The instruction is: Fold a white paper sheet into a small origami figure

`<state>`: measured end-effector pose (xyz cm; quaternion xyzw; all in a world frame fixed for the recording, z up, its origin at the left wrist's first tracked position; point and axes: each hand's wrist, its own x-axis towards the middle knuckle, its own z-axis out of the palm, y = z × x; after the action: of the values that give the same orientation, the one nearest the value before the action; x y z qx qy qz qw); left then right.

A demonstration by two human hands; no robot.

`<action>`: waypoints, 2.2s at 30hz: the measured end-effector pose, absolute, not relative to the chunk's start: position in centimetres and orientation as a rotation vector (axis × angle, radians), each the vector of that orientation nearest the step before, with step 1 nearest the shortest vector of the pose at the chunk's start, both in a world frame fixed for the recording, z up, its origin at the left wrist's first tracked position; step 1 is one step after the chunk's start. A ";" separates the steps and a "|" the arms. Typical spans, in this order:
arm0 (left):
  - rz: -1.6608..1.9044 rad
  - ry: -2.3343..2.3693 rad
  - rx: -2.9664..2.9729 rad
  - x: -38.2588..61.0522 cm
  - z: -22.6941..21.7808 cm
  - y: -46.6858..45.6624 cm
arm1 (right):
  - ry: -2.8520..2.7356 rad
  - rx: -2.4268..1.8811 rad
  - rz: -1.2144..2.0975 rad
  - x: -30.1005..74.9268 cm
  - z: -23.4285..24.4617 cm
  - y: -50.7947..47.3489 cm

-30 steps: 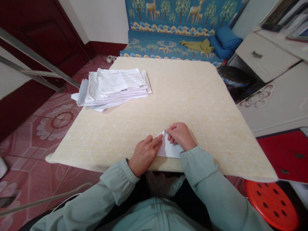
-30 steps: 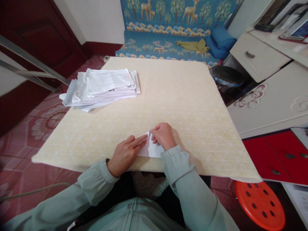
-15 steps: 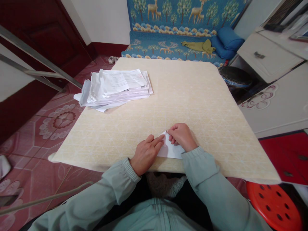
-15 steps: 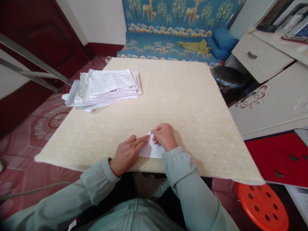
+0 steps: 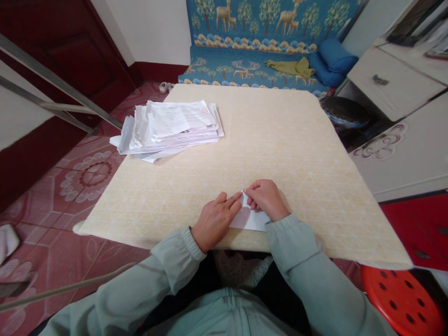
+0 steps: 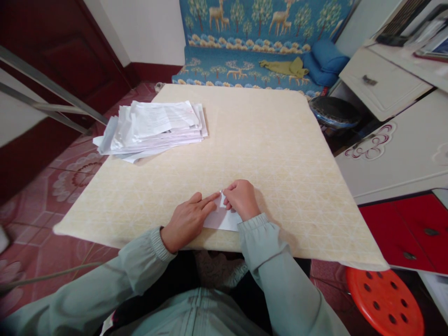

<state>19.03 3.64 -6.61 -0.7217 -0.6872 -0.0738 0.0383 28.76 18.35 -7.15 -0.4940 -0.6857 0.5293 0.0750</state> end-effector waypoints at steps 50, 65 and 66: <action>-0.474 -2.267 -2.166 21.1 -7.3 2.4 | -2.479 -0.747 0.400 34.5 -7.6 14.7; -0.566 -2.245 -2.218 20.5 -8.0 1.7 | -2.612 -0.576 0.343 35.1 -7.8 13.5; -0.561 -2.245 -2.215 20.5 -8.0 1.7 | -2.596 -0.560 0.364 35.2 -7.9 13.4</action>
<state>20.54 1.72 -8.02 -0.6913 -0.7004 -0.1751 -0.0308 35.16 13.45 -7.88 -0.2034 -0.9429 0.1321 0.2284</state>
